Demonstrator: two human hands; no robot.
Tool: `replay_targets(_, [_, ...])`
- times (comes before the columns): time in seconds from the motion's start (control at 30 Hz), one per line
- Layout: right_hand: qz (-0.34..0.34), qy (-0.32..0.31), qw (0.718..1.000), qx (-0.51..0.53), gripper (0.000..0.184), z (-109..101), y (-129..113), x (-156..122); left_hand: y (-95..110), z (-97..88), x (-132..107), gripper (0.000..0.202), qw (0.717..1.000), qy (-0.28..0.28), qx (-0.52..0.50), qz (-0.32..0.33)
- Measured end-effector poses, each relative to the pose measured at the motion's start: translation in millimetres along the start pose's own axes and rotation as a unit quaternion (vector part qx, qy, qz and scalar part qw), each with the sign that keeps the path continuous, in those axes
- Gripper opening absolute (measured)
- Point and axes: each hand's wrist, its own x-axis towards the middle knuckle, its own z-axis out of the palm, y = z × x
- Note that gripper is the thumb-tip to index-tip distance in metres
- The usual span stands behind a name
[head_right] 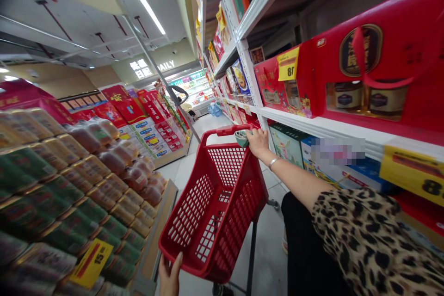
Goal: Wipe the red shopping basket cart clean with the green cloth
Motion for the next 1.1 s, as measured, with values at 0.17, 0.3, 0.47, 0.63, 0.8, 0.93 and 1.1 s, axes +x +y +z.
replay_targets(0.17, [-0.030,0.011,0.999,0.017,0.045,14,1,-10,2,-0.8,-1,0.095,1.000,0.001,0.002,0.004])
replay_targets(0.3, [-0.014,0.010,0.998,0.054,0.046,21,-4,-35,6,0.7,-3,0.093,1.000,-0.004,-0.001,-0.003])
replay_targets(0.47, [-0.032,0.015,0.994,0.100,0.046,27,-17,-83,7,3.3,-5,0.091,1.000,-0.001,-0.015,-0.003])
replay_targets(0.63, [-0.156,0.082,0.974,0.141,0.043,31,-41,-146,7,3.3,-5,0.094,1.000,-0.002,-0.010,-0.006])
replay_targets(0.8, [-0.186,0.115,0.954,0.207,0.040,28,-64,-195,2,1.4,-1,0.095,1.000,0.003,-0.008,-0.011])
replay_targets(0.93, [-0.194,0.115,0.936,0.271,0.043,22,-82,-225,-5,1.3,5,0.093,1.000,0.011,0.003,-0.006])
replay_targets(1.1, [-0.258,0.099,0.904,0.327,0.036,10,-103,-256,2,2.4,-2,0.089,1.000,-0.004,0.012,0.007])
